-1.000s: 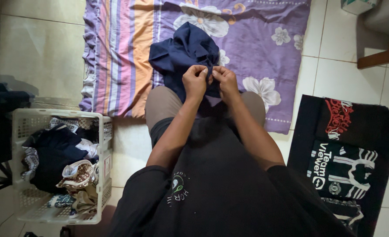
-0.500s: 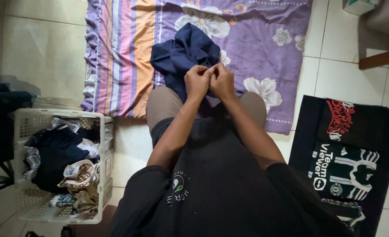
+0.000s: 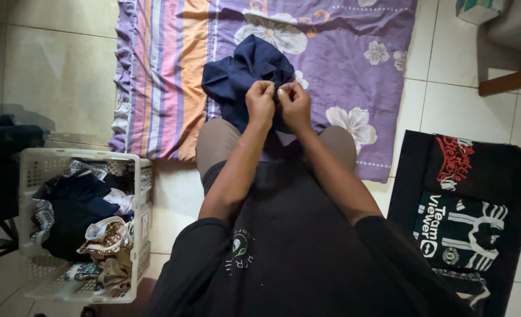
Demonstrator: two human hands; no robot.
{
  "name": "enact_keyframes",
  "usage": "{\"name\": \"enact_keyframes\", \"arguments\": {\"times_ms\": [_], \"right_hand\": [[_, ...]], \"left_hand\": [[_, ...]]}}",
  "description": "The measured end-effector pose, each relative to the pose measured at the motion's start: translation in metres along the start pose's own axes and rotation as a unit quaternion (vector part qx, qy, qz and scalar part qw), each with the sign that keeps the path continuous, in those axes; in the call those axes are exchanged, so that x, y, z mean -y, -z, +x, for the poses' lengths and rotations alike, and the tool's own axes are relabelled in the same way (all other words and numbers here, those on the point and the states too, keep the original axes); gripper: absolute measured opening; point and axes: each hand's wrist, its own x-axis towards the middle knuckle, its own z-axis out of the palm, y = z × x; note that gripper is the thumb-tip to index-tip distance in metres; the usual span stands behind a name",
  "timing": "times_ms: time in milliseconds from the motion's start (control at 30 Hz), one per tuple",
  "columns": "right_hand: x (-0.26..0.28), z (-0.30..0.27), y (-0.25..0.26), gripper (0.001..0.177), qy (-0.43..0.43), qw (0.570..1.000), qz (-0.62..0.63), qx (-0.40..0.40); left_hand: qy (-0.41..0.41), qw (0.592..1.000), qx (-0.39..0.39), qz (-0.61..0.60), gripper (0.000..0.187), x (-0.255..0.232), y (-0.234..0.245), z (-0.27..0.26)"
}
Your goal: The person folds a patterned shirt and a dark blue shirt on a floral sheet laid on the floor. They smooth the fabric, fold sleeves and sides, and place the finished shirts on a nearby stack.
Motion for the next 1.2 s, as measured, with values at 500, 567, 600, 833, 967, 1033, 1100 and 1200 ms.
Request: {"name": "enact_keyframes", "arguments": {"times_ms": [500,567,600,833,967,1033,1100,1200], "right_hand": [[0.010,-0.003,0.007,0.020,0.096,0.982,-0.163,0.013],[0.018,-0.004,0.012,0.023,0.147,0.979,-0.138,0.009],[0.022,-0.003,0.014,0.024,0.173,0.977,-0.127,0.005],[0.034,0.001,0.025,0.028,0.069,0.993,-0.099,-0.008],[0.040,0.003,0.033,0.021,0.059,0.993,-0.101,-0.004],[0.048,0.007,0.039,0.019,0.031,0.993,-0.109,0.039],[0.058,0.012,0.044,0.018,-0.014,0.986,-0.118,0.114],[0.074,0.021,0.054,0.015,-0.172,0.962,-0.105,0.184]], "left_hand": [[-0.128,0.982,0.109,0.084,0.017,-0.086,0.000,0.004],[-0.132,0.982,0.104,0.089,0.016,-0.090,-0.001,0.003],[-0.132,0.982,0.100,0.092,0.015,-0.092,-0.002,0.004],[-0.157,0.977,0.087,0.117,0.014,-0.107,-0.006,0.003],[-0.166,0.973,0.073,0.141,0.011,-0.115,-0.010,0.004],[-0.172,0.971,0.070,0.150,0.011,-0.119,-0.012,0.005],[-0.183,0.969,0.082,0.143,0.010,-0.122,-0.014,0.004],[-0.207,0.964,0.088,0.140,0.011,-0.126,-0.015,0.004]]}}
